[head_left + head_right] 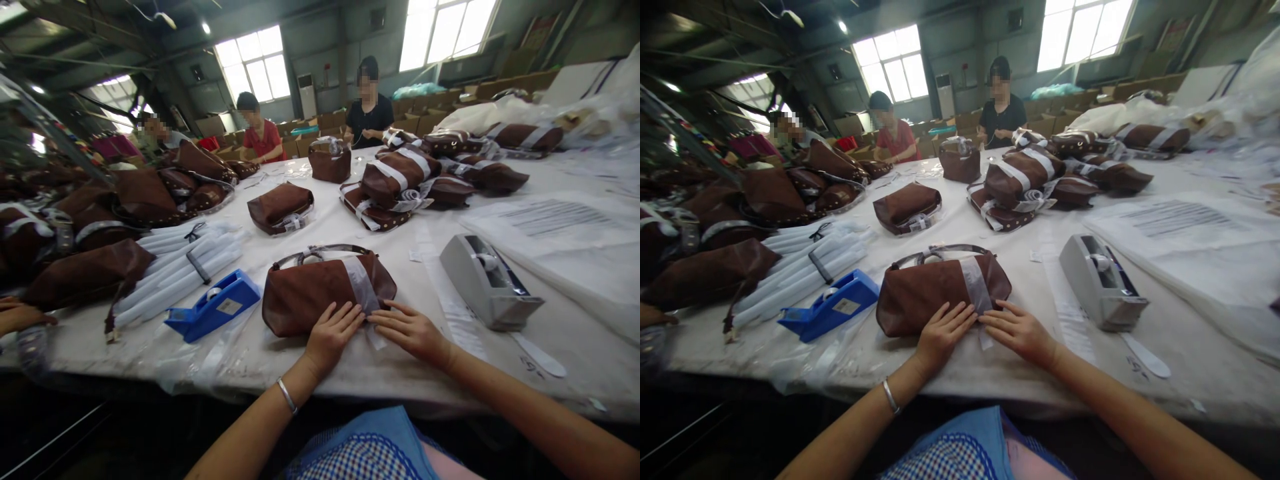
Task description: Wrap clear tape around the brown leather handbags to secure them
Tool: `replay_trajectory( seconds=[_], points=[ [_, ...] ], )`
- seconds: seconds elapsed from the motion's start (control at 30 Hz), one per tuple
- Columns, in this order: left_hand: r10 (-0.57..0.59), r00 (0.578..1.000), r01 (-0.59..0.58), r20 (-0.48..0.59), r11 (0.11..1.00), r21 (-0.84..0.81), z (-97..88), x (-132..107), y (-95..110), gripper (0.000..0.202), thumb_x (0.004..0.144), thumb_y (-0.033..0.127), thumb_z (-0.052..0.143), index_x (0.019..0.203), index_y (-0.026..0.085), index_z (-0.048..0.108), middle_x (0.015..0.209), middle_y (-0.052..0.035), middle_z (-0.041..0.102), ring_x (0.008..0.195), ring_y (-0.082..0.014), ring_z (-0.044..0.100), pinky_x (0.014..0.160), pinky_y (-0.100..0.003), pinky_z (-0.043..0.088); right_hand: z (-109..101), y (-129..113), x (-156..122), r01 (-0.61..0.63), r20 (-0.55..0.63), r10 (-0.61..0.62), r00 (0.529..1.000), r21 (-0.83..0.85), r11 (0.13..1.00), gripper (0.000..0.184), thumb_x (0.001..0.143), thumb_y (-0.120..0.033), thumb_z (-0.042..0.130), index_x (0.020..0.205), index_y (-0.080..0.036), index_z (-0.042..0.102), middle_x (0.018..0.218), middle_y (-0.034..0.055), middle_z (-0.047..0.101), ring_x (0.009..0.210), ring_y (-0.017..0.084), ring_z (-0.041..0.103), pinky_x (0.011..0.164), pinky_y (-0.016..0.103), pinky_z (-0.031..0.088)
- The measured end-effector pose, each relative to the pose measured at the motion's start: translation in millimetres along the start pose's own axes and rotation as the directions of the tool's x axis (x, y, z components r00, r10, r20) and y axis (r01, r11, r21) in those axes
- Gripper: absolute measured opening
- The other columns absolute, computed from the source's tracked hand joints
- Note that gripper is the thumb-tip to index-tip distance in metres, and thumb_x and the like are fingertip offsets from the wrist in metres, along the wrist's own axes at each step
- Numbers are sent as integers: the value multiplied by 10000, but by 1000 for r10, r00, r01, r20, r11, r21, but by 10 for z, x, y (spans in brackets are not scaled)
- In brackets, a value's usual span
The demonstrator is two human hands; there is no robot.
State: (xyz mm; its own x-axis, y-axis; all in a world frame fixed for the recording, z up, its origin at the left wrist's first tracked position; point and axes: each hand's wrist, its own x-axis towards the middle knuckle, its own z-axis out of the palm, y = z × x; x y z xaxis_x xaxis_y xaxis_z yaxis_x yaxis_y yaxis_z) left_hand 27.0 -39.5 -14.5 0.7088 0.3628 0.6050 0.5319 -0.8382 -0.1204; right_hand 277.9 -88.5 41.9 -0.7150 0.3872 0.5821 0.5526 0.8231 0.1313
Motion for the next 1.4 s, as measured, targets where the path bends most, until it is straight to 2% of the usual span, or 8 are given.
replay_trajectory(
  seconds=[0.13,0.3,0.57,0.73,0.83,0.97,1.17,1.4],
  points=[
    [-5,1000,5,-18,1000,-10,-2,-2,5,412,1022,202,421,1429,232,483,1468,-14,529,1376,-170,474,1148,-416,409,-32,-20,59,-3,-5,3,1000,-54,999,239,957,-95,568,1134,-220,669,1268,61,685,1196,207,633,1098,503,478],
    [-12,999,11,-30,1000,-26,12,-4,5,400,1026,214,421,1419,239,490,1468,8,529,1374,-166,475,1143,-413,411,-35,-23,184,44,-26,-45,999,-37,998,228,976,-96,527,1138,-182,663,1127,54,747,1052,188,698,1064,477,514],
    [-23,999,21,-47,999,-50,13,7,-5,407,1024,179,410,1415,252,498,1457,19,541,1371,-154,477,1149,-401,402,-67,-161,31,-69,-4,69,998,3,998,238,962,-75,530,1128,-164,676,1086,73,752,962,170,714,979,384,571],
    [-17,998,14,-62,999,-45,32,2,-2,403,1020,184,432,1413,238,501,1451,5,548,1372,-167,477,1146,-417,407,-30,2,143,-77,-49,74,996,-52,996,259,941,-72,575,1155,-178,674,1153,69,733,1061,209,675,1068,475,484],
    [-12,998,9,-67,999,-54,49,-6,0,376,1014,187,453,1376,234,540,1446,-1,554,1375,-174,474,1148,-426,406,25,151,256,-171,-64,168,984,-37,985,217,943,-106,580,1094,-201,703,1092,69,737,976,209,671,931,411,552],
    [-25,995,19,-96,998,-63,45,4,5,379,1010,151,446,1366,235,544,1438,25,561,1363,-164,487,1152,-413,406,112,271,301,-342,-33,345,938,78,936,199,968,-167,543,1042,-222,719,995,68,725,866,203,643,761,344,562],
    [-52,995,44,-90,995,-85,14,42,18,324,1005,144,448,1279,213,607,1399,0,602,1334,-153,520,1130,-377,438,173,327,315,-519,37,528,849,249,817,86,937,-273,636,912,-240,711,930,32,707,886,194,644,818,324,535],
    [-37,997,34,-71,999,-41,-44,49,14,431,991,106,427,1391,232,527,1430,-15,575,1321,-143,529,1116,-337,455,165,307,393,-696,119,688,716,196,690,127,919,-335,660,851,-228,642,900,-1,648,758,146,621,706,262,479]
  ],
)
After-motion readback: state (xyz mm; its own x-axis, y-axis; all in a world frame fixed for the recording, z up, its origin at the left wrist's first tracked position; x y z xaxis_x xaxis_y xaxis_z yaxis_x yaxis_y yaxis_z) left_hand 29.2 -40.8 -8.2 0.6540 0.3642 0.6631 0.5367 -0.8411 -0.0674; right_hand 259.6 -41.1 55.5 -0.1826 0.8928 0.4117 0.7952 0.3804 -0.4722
